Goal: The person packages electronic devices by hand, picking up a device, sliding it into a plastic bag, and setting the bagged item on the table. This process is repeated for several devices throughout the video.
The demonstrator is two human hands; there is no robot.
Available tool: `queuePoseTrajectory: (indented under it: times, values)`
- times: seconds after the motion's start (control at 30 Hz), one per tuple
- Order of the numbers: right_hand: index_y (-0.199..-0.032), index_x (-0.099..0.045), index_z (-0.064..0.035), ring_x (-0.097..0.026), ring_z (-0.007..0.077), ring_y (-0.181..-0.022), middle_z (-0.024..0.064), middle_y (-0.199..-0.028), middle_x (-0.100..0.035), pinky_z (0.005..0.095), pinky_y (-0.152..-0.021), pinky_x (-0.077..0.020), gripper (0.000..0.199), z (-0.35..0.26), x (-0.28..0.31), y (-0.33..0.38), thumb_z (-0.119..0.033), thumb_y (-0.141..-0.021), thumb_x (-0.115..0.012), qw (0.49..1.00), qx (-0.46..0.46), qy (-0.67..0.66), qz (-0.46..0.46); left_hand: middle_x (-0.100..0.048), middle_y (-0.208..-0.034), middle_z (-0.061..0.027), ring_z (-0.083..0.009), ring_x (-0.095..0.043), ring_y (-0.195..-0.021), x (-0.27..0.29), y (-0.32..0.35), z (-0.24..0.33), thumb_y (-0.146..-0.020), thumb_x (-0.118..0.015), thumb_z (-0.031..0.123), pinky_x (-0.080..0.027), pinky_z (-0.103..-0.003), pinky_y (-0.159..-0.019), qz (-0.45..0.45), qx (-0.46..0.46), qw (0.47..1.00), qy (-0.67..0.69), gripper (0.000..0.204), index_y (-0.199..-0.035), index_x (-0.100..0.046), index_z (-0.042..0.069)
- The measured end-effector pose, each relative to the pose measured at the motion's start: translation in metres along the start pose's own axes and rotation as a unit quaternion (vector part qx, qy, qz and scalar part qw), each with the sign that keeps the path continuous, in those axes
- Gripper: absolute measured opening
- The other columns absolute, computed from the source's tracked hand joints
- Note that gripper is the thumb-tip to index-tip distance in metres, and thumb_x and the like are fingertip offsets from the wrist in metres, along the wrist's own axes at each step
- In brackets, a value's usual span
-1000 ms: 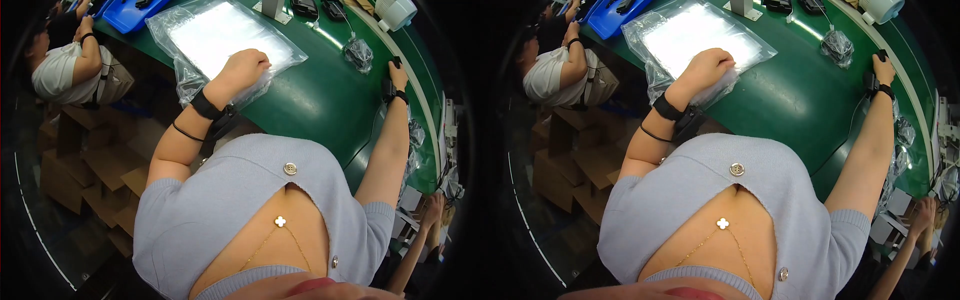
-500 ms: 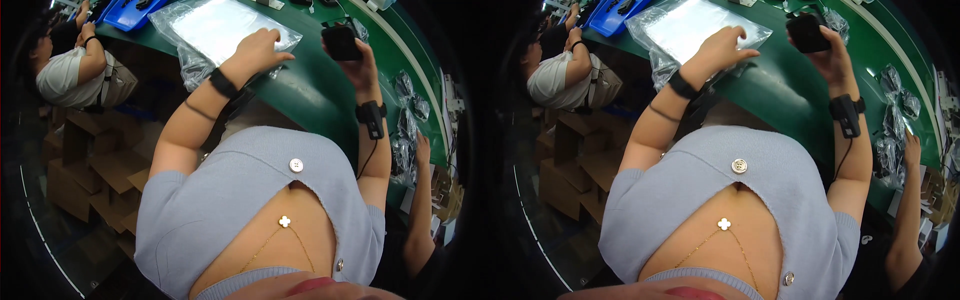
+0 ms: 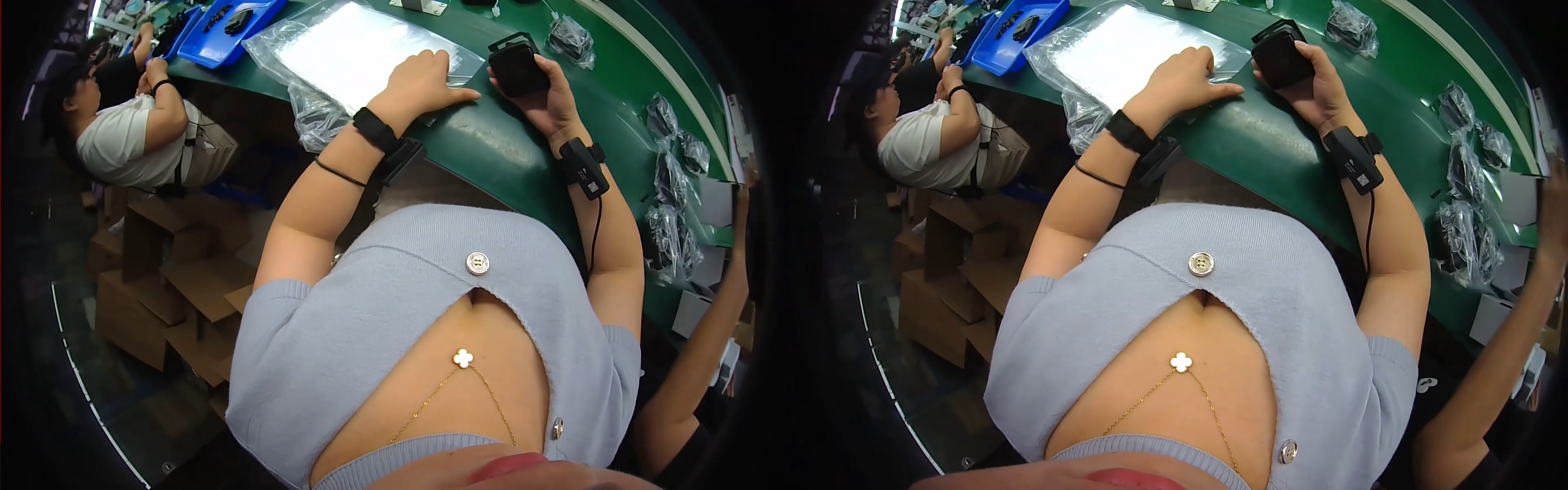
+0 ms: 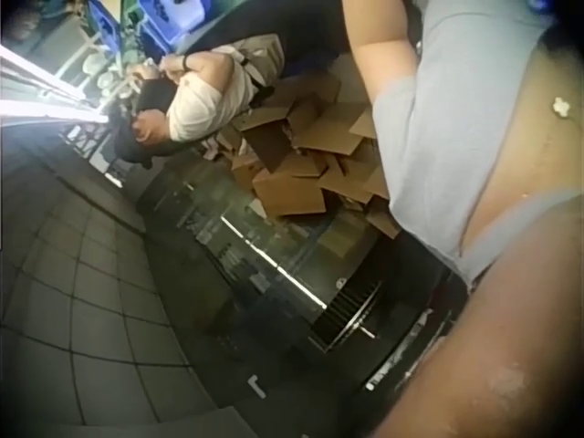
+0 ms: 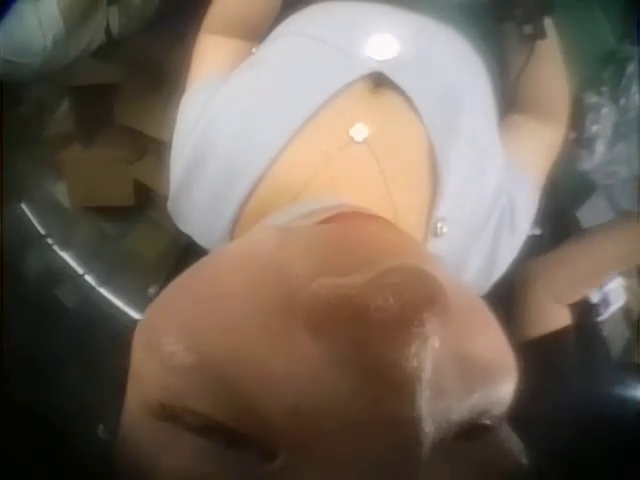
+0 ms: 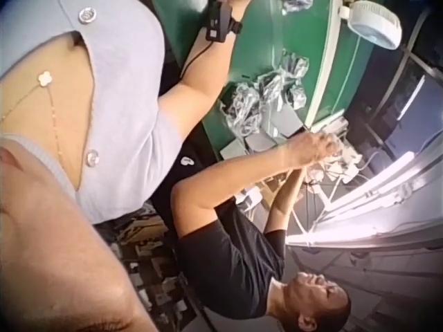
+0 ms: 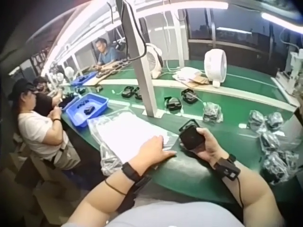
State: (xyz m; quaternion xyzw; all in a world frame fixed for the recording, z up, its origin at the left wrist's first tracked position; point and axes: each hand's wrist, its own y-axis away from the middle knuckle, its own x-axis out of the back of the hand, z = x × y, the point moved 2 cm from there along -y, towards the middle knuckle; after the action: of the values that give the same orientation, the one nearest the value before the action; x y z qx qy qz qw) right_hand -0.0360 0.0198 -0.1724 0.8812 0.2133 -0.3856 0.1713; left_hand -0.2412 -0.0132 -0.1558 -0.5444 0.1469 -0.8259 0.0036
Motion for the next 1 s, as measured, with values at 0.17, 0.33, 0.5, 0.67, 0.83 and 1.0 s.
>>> queuePoseTrajectory:
  times: [0.17, 0.33, 0.5, 0.67, 0.83, 1.0]
  values:
    - [-0.123, -0.047, 0.0039, -0.054, 0.0331, -0.11, 0.0218, -0.12, -0.054, 0.0439, -0.1, -0.0414, 0.05, -0.016, 0.008, -0.003, -0.03, -0.087, -0.053, 1.0, 0.007, 0.01, -0.022, -0.063, -0.075, -0.0152, -0.034, -0.061, -0.077, -0.015, -0.021, 0.006, -0.086, -0.056, 0.03, -0.049, -0.04, -0.071, -0.044, -0.051, 0.996, -0.061, 0.03, -0.079, -0.063, 0.002]
    - [-0.123, -0.047, 0.004, -0.055, 0.0326, -0.11, 0.0216, -0.12, -0.055, 0.0438, -0.099, -0.0421, 0.051, -0.019, 0.025, -0.015, -0.031, -0.086, -0.054, 1.0, -0.001, 0.008, -0.017, -0.064, -0.072, -0.0116, -0.0247, -0.06, -0.068, -0.024, -0.04, -0.014, -0.085, -0.059, 0.027, -0.048, -0.035, -0.064, -0.082, -0.019, 0.993, 0.078, 0.027, -0.082, -0.065, 0.0]
    - [-0.123, -0.046, 0.004, -0.054, 0.0332, -0.111, 0.0216, -0.12, -0.054, 0.0443, -0.1, -0.0418, 0.052, -0.029, 0.031, -0.025, -0.031, -0.086, -0.054, 1.0, 0.018, 0.014, -0.012, -0.065, -0.073, -0.0151, -0.0292, -0.062, -0.069, -0.024, -0.054, -0.011, -0.082, -0.062, 0.024, -0.048, -0.036, -0.066, -0.145, 0.064, 0.973, 0.167, 0.023, -0.082, -0.069, 0.003]
    - [-0.124, -0.046, 0.0037, -0.053, 0.0337, -0.112, 0.0216, -0.121, -0.053, 0.0448, -0.101, -0.0406, 0.052, -0.024, 0.02, -0.023, -0.032, -0.086, -0.053, 1.0, 0.024, -0.017, -0.007, -0.065, -0.072, -0.0131, -0.026, -0.062, -0.067, -0.028, -0.052, -0.018, -0.08, -0.065, 0.024, -0.048, -0.034, -0.064, -0.13, 0.072, 0.975, 0.167, 0.023, -0.085, -0.069, 0.003]
    - [-0.125, -0.046, 0.0026, -0.053, 0.0337, -0.113, 0.0211, -0.122, -0.053, 0.0454, -0.102, -0.0396, 0.053, -0.023, -0.007, -0.024, -0.032, -0.086, -0.053, 0.995, 0.036, -0.063, -0.07, -0.064, -0.068, -0.005, -0.0113, -0.056, -0.058, -0.023, -0.045, -0.018, -0.083, -0.063, 0.015, -0.046, -0.026, -0.057, -0.154, 0.057, 0.961, 0.221, 0.018, -0.087, -0.066, -0.002]
    - [-0.126, -0.046, -0.0002, -0.054, 0.0293, -0.111, 0.0181, -0.119, -0.055, 0.0414, -0.101, -0.0392, 0.051, -0.013, -0.013, -0.048, -0.029, -0.085, -0.053, 0.993, 0.034, 0.007, -0.109, -0.065, -0.072, -0.0099, -0.0183, -0.061, -0.061, -0.03, -0.062, -0.02, -0.084, -0.06, 0.015, -0.049, -0.03, -0.061, -0.149, 0.096, 0.943, 0.282, 0.018, -0.089, -0.066, -0.001]
